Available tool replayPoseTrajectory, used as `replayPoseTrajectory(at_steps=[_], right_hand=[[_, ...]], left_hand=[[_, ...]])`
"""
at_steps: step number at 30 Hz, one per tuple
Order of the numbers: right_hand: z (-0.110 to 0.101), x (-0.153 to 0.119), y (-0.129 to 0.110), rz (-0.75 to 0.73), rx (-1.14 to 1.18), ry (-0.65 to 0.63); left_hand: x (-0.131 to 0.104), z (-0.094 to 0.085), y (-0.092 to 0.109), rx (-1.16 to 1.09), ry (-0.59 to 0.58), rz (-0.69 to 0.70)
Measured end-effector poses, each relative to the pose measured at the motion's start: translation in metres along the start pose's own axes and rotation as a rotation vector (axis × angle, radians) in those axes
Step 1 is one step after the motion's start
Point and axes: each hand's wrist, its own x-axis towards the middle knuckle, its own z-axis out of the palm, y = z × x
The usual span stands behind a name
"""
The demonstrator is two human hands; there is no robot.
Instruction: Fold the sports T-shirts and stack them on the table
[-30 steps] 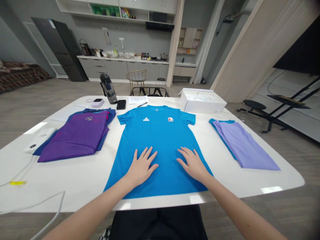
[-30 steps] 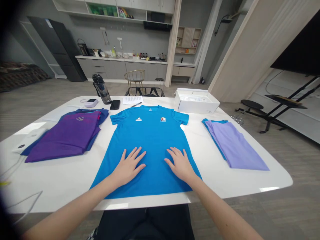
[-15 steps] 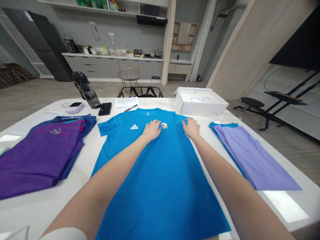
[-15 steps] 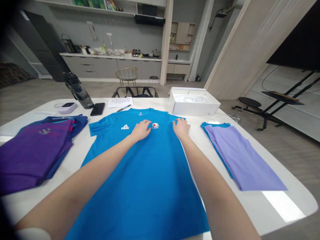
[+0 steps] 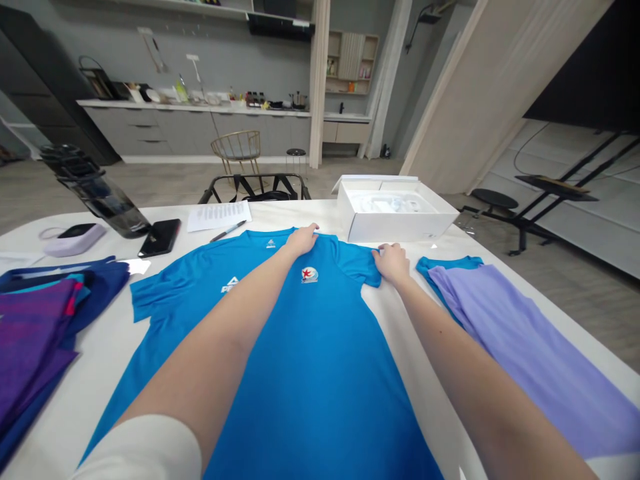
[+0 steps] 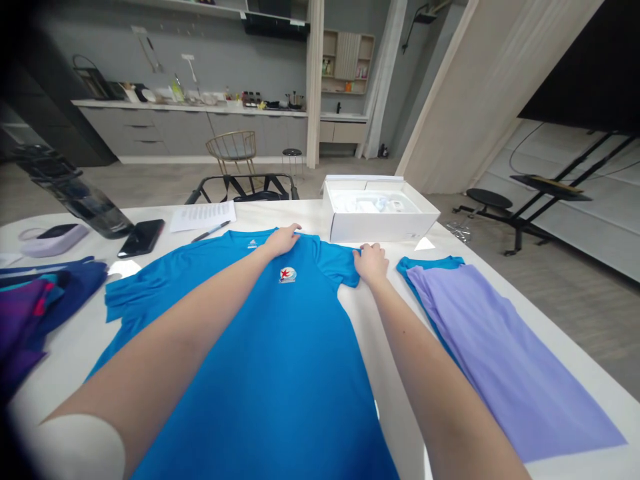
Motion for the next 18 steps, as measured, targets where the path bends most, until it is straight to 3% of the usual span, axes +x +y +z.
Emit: replayPoseTrajectory(at_steps=[6, 11, 14, 18], right_hand=[[0.008, 0.009, 0.01, 0.036, 0.095, 0.011], [0.0, 0.008, 0.007, -0.046, 0.54, -0.014], [-0.02, -0.006, -0.012, -0.101, 0.844, -0.045], [-0.061, -0.029, -0.065, -0.159, 1.099, -0.203]], left_hand=[[0.02, 0.017, 0.004, 0.001, -0.002, -0.064], [0.026, 0.021, -0.001, -0.153, 0.03, -0.107], [0.023, 0.018, -0.006, -0.317, 0.08, -0.121], [0.012, 0.011, -0.011, -0.598, 0.135, -0.106]])
